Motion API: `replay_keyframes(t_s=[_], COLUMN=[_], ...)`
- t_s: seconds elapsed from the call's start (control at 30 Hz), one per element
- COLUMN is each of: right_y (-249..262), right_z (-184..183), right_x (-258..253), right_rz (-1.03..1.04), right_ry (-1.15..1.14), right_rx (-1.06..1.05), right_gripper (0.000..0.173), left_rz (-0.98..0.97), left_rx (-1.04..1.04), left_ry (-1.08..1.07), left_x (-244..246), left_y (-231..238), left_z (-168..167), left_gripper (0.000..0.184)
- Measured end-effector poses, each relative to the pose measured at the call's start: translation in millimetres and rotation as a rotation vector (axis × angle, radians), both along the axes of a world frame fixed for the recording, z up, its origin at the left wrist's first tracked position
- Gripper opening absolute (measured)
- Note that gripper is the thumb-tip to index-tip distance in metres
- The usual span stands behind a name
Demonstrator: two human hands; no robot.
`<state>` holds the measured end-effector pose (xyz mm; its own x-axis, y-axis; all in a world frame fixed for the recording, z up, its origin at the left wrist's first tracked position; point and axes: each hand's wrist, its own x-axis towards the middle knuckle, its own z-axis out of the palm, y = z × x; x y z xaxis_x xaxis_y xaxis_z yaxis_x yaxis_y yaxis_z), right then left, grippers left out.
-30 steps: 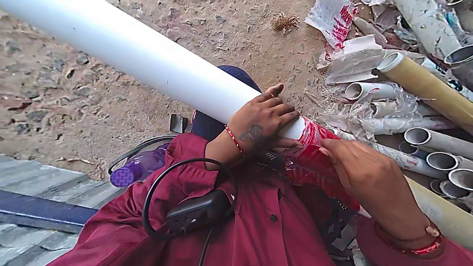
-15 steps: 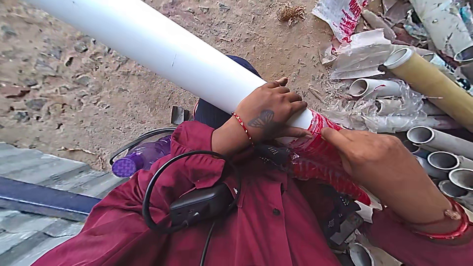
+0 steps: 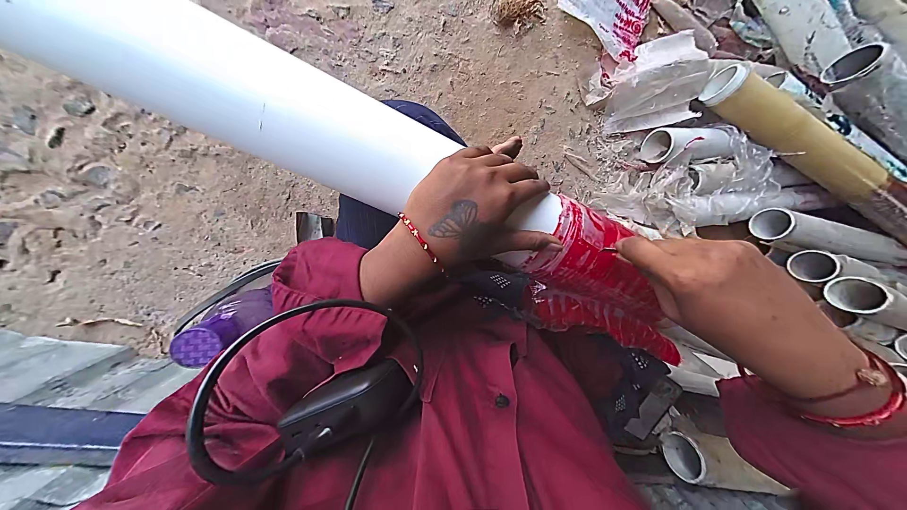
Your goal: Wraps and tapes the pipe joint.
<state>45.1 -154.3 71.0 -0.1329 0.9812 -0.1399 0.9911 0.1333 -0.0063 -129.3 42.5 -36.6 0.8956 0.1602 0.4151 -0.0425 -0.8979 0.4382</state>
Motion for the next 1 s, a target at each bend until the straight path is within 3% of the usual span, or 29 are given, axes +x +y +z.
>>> replay_keyframes(t_s=[0.63,0.7,0.77,0.87,1.0], right_y=[-53.9,-66.7,-79.4,-90.0,-86.5], right_z=[11.0,8.9,-8.6,-58.5,-83.4], right_x=[23.2,32.5,33.3,23.3,8.6], right_rz=[-0.134,-0.275,-0.551,-0.887,-1.059], right_ry=[-0.01,0.002,-0.019,-0.067,-0.098], right_rx=[-0.001,0.157,0.36,0.591,0.807], right_gripper=[0.01,0.023,0.031,0.031,0.032], left_rz=[0.02,0.042,0.075,0.071,0.074], left_rx=[0.058,0.088,0.125,0.092,0.036], left_ry=[-0.02,-0.164,-0.34,-0.422,-0.421], left_x=[0.3,-3.3,-5.2,-5.0,-2.4], left_y=[0.9,-4.6,-12.8,-40.9,-61.2], left_z=[0.5,-2.1,-5.5,-9.9,-22.6], left_gripper=[0.063,0.045,0.023,0.02,0.027])
